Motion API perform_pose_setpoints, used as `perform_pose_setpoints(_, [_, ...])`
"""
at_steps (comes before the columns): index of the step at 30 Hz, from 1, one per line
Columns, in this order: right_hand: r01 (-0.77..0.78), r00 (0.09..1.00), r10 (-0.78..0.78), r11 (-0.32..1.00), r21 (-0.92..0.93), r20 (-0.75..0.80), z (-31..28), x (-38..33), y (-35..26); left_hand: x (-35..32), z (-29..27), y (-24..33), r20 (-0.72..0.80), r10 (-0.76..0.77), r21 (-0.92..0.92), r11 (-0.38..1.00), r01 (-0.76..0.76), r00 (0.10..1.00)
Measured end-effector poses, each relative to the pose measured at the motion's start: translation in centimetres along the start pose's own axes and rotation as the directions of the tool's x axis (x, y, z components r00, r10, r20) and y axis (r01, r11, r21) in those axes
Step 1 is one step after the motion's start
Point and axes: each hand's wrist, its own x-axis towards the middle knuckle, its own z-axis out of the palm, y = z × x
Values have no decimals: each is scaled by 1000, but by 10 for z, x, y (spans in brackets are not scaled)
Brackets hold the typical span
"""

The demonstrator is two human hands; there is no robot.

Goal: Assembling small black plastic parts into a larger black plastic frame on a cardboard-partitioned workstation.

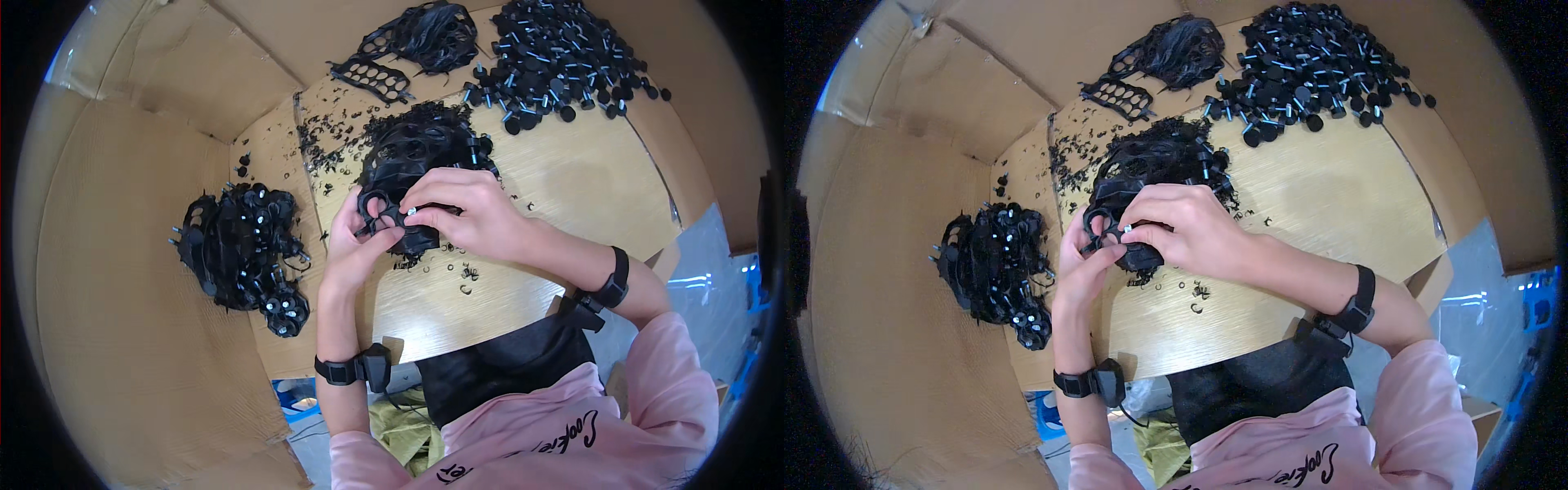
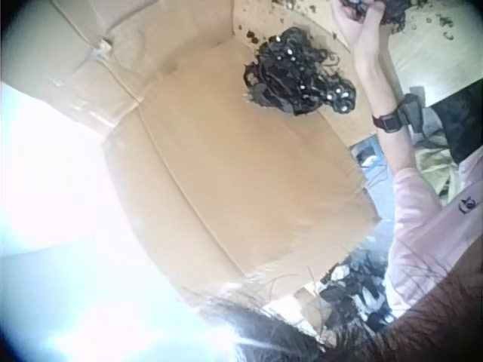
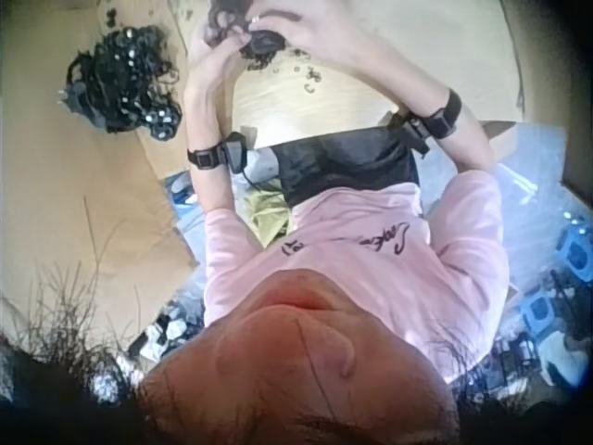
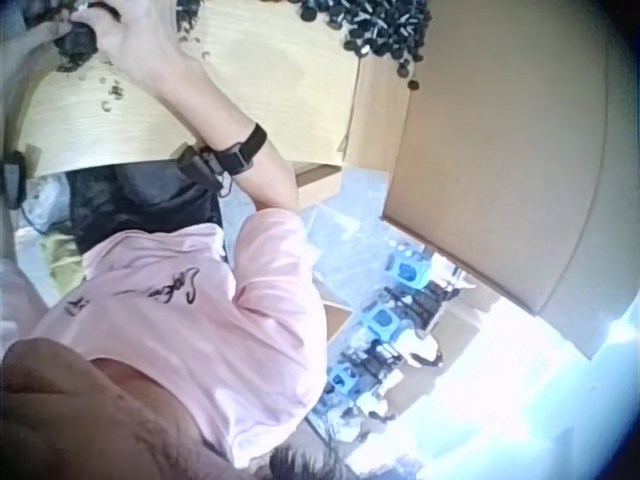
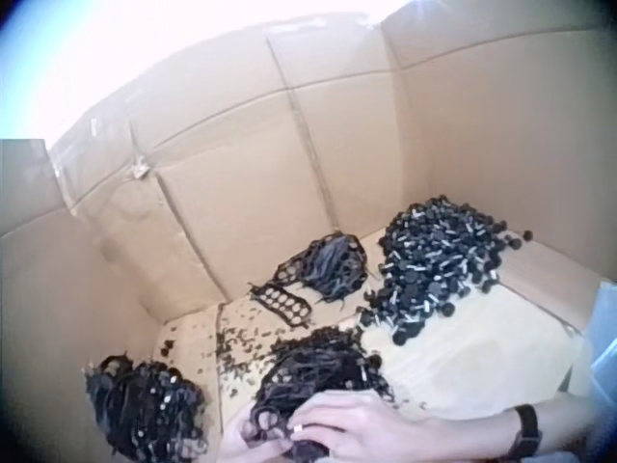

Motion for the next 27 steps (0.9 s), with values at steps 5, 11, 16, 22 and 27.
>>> perform_pose_setpoints(5, [-224, 974, 220, 943, 247, 43, 3, -1, -5, 0, -4, -5, -16, 41, 63, 997, -40, 999])
perform_pose_setpoints(11, [-439, 852, 505, 549, 711, 136, -10, 5, 16, 6, -3, -3, -172, 56, -188, 978, -89, 983])
perform_pose_setpoints(16, [-484, 852, 524, 802, 350, -22, -39, 21, 22, 5, -27, -2, -214, -92, -491, 871, -26, 973])
perform_pose_setpoints(22, [7, 998, -26, 947, -322, -56, -29, 9, 19, 5, -17, -8, -174, -83, -389, 921, 9, 981])
perform_pose_setpoints(27, [52, 998, -50, 995, -85, 29, -8, 3, 11, 5, -2, -8, -159, -18, -267, 963, -25, 987])
